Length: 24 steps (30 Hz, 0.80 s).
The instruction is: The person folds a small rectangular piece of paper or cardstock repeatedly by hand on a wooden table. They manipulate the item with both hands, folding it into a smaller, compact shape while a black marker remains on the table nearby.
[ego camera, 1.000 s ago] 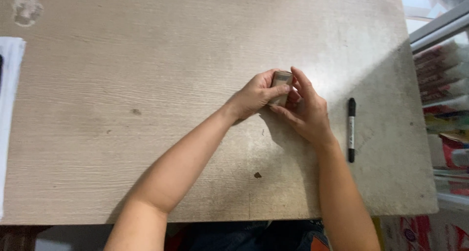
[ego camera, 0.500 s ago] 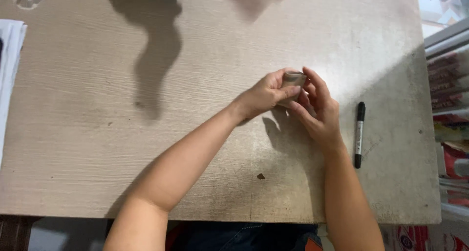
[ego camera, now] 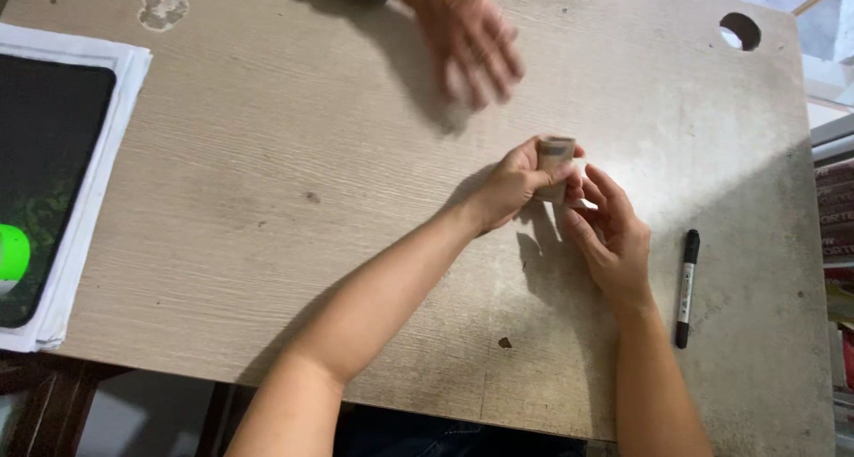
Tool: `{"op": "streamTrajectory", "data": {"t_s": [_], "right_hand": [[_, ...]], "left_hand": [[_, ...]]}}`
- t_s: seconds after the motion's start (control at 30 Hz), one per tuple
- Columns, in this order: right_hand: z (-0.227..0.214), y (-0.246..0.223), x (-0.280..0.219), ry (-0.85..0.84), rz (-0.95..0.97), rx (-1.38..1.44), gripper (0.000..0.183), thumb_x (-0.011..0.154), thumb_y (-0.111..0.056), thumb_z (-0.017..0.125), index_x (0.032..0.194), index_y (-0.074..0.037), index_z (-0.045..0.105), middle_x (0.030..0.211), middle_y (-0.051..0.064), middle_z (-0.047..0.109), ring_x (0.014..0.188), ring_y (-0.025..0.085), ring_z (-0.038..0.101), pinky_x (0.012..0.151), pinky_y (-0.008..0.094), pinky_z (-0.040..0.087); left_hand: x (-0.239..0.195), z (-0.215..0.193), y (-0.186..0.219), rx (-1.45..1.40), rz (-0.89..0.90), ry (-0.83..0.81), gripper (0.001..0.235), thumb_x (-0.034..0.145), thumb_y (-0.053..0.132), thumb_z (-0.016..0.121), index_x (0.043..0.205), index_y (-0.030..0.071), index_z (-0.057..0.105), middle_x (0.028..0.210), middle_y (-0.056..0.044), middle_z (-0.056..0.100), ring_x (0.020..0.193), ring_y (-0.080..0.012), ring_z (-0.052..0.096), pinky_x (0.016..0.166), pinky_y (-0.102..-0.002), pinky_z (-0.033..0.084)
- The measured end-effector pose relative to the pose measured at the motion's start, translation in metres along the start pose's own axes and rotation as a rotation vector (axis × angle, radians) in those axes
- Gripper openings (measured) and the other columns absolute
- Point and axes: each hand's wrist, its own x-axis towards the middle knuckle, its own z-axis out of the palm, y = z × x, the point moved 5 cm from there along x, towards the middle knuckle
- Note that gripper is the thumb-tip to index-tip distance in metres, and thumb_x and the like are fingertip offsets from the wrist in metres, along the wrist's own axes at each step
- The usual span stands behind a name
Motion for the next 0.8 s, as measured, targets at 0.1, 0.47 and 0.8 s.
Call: {"op": "streamTrajectory", "data": {"t_s": [0.1, 0.47, 0.8], "right_hand": [[0.000, -0.002, 0.002, 0.009, 0.005, -0.022, 0.061, 0.098, -0.005, 0.068, 0.154, 0.000, 0.043, 0.139, 0.020, 0.064, 0.117, 0.022, 0.068, 0.099, 0.034, 0.058], [-0.006, 0.009, -0.001, 0.017, -0.070, 0.073, 0.041, 0.116, -0.013, 0.052, 0.154, 0.001, 0.047, 0.135, 0.015, 0.065, 0.125, 0.021, 0.065, 0.106, 0.035, 0.057], [-0.013, 0.021, -0.003, 0.109, 0.010, 0.024, 0.035, 0.109, -0.018, 0.060, 0.138, 0.001, 0.060, 0.113, 0.009, 0.071, 0.103, 0.015, 0.069, 0.088, 0.028, 0.060]], "left_hand": [[-0.002, 0.006, 0.005, 0.027, -0.014, -0.032, 0.025, 0.104, 0.018, 0.060, 0.126, 0.005, 0.058, 0.099, -0.006, 0.072, 0.095, -0.0160, 0.071, 0.093, -0.037, 0.061], [-0.012, 0.034, 0.013, 0.382, -0.060, -0.156, 0.025, 0.106, 0.020, 0.057, 0.130, 0.023, 0.061, 0.120, 0.000, 0.073, 0.114, -0.0131, 0.070, 0.092, -0.035, 0.067], [-0.020, 0.048, 0.009, 0.672, 0.073, -0.216, 0.069, 0.095, -0.015, 0.038, 0.147, 0.029, 0.033, 0.135, -0.008, 0.064, 0.131, -0.0294, 0.061, 0.110, -0.042, 0.051]]}}
